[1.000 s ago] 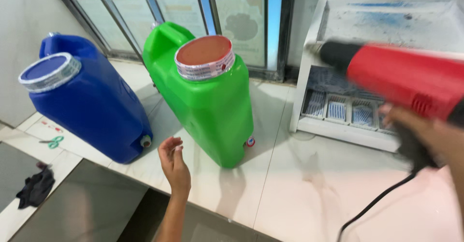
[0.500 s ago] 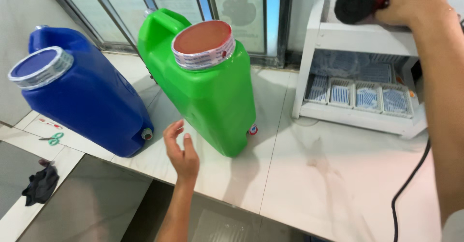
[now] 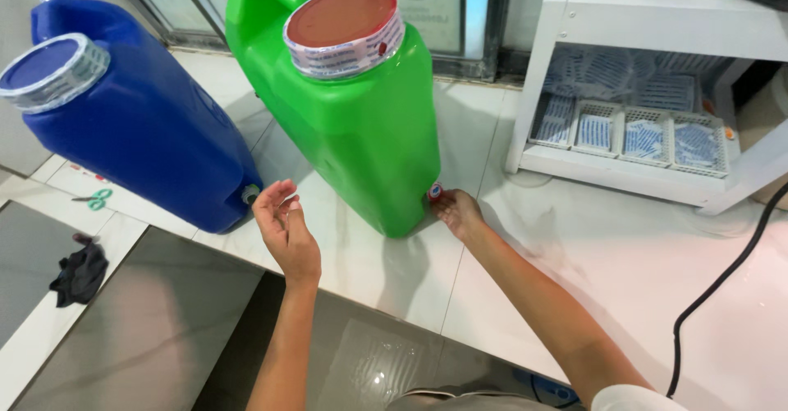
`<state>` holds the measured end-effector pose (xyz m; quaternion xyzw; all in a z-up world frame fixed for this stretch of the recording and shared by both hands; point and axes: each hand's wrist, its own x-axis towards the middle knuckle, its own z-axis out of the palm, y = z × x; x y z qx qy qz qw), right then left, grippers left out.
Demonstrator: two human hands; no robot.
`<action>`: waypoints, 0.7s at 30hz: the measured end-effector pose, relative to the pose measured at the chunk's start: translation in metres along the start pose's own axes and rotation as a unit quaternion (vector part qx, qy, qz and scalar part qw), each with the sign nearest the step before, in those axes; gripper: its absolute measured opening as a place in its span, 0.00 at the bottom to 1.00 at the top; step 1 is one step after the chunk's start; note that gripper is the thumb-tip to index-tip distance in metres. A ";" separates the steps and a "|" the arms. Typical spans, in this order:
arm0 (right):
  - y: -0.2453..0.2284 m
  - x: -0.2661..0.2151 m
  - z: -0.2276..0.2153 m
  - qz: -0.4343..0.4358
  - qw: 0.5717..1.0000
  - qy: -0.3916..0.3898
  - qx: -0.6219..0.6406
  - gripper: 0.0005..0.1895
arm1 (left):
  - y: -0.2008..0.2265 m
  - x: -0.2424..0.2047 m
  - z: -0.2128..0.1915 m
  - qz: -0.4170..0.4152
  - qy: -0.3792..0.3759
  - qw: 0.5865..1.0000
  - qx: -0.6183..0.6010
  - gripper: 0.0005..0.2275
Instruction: The person fills a green plastic container with water from a tap, then places it on a counter. They wipe the counter and a blue container with a cloth, fill the blue container with water, and secure its cap. Finally, they apply shrink-wrap seals to the openings of both containers using a heat gun.
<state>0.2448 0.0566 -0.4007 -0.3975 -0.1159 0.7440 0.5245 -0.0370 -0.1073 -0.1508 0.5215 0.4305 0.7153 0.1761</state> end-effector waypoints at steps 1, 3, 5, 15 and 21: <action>0.000 -0.002 0.003 0.000 1.000 0.010 -0.019 0.18 | 0.000 -0.001 -0.006 -0.004 0.000 1.000 0.000 0.14; -0.009 -0.006 0.015 -0.004 0.999 0.016 -0.036 0.16 | 0.000 -0.001 -0.017 -0.005 0.007 1.000 -0.005 0.15; -0.007 -0.014 0.015 -0.002 1.000 0.015 -0.021 0.13 | 0.000 0.004 -0.025 -0.017 0.016 1.000 0.004 0.14; -0.023 -0.013 0.044 0.023 0.974 0.012 -0.224 0.15 | 0.037 0.127 0.004 0.172 -0.113 0.970 0.128 0.09; -0.002 -0.019 0.036 -0.006 0.985 0.018 -0.173 0.17 | 0.036 0.277 0.038 0.393 -0.225 0.826 0.335 0.22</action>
